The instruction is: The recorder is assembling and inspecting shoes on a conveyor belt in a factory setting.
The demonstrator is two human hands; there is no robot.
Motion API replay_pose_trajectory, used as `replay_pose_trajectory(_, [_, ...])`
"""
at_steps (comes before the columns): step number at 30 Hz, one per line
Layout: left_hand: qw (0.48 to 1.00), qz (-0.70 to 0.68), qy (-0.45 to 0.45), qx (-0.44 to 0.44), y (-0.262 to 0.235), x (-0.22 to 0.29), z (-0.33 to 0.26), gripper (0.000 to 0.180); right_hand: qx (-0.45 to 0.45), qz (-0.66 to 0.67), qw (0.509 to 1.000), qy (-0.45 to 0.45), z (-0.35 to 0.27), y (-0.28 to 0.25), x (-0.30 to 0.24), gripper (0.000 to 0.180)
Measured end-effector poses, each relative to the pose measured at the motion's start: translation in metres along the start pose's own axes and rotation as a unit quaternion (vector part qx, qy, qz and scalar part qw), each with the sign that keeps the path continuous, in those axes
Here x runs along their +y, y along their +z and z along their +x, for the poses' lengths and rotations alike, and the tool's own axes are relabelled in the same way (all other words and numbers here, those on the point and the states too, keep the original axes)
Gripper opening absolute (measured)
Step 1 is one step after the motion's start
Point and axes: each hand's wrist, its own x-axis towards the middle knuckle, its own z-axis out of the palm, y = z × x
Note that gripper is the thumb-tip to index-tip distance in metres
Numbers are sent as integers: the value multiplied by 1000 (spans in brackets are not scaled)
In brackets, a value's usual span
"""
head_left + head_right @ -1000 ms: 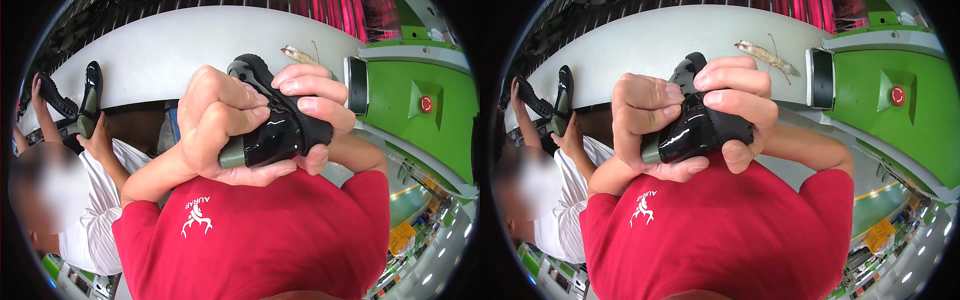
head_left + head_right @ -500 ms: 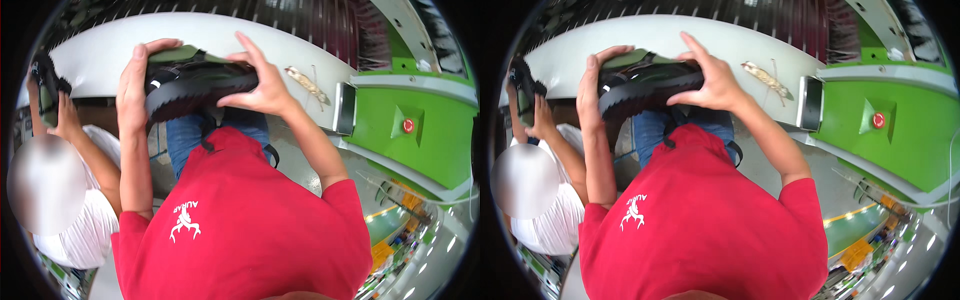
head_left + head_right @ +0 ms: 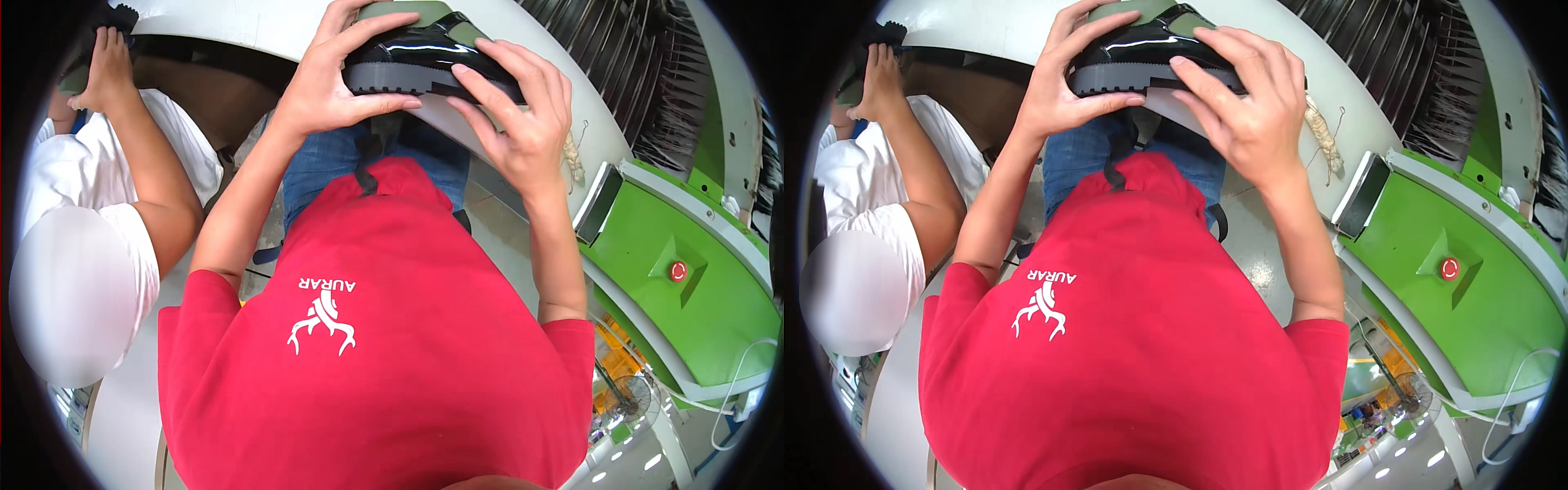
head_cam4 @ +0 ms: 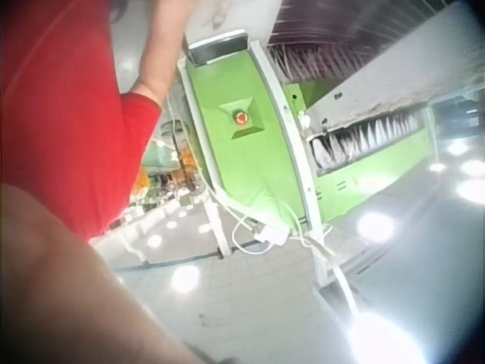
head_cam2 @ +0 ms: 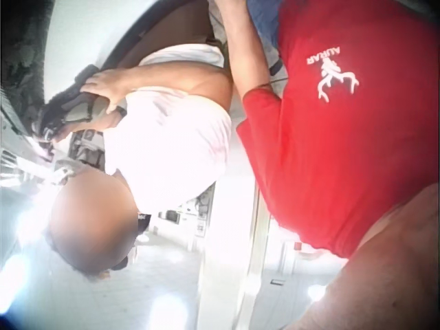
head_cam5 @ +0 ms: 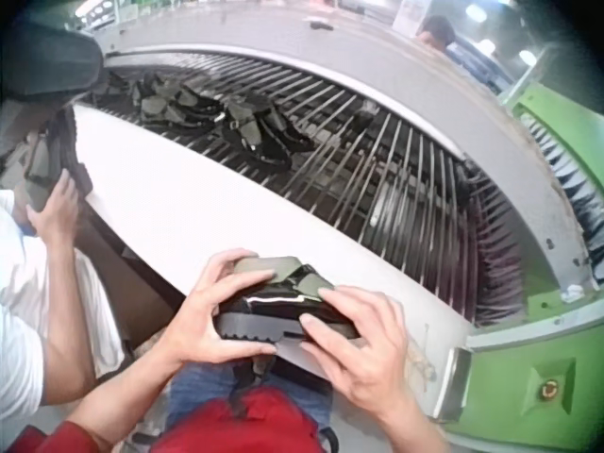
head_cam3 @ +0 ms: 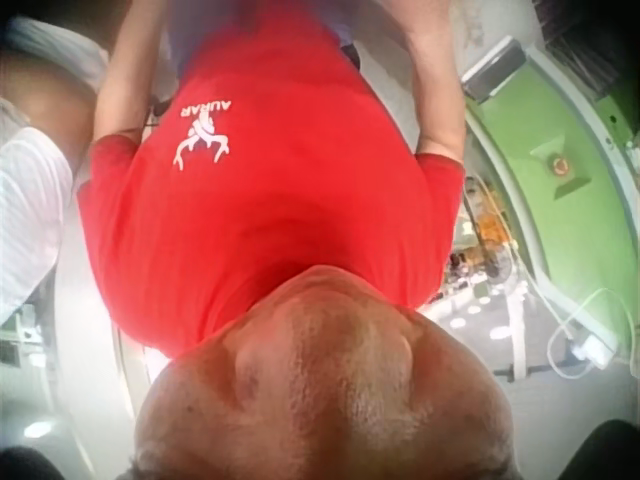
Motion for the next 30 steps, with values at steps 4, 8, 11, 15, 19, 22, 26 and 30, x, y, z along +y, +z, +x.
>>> replay_pose_trajectory(4, [999,-34,21,-12,-2,0,1,95,33,-13,999,14,-4,11,-10,40])
replay_pose_trajectory(8, [996,-79,18,-29,-6,-1,7,94,46,0,999,22,-2,15,-10,32])
replay_pose_trajectory(11, [997,-66,30,-17,3,-11,12,90,55,-2,998,24,0,16,-13,27])
replay_pose_trajectory(15, [988,-81,127,-27,1,-7,19,79,44,1,998,46,-1,4,-14,39])
replay_pose_trajectory(19, [923,-248,288,59,19,-18,26,75,-13,54,982,183,23,-22,-25,71])
replay_pose_trajectory(22, [992,85,39,-87,-10,16,15,73,-99,-4,981,170,8,-22,-16,80])
replay_pose_trajectory(26, [997,-32,19,-67,0,-1,21,72,-17,-4,989,148,-2,-13,-18,77])
replay_pose_trajectory(30, [976,-95,177,-85,-1,26,43,83,35,-62,982,175,-6,-7,-30,76])
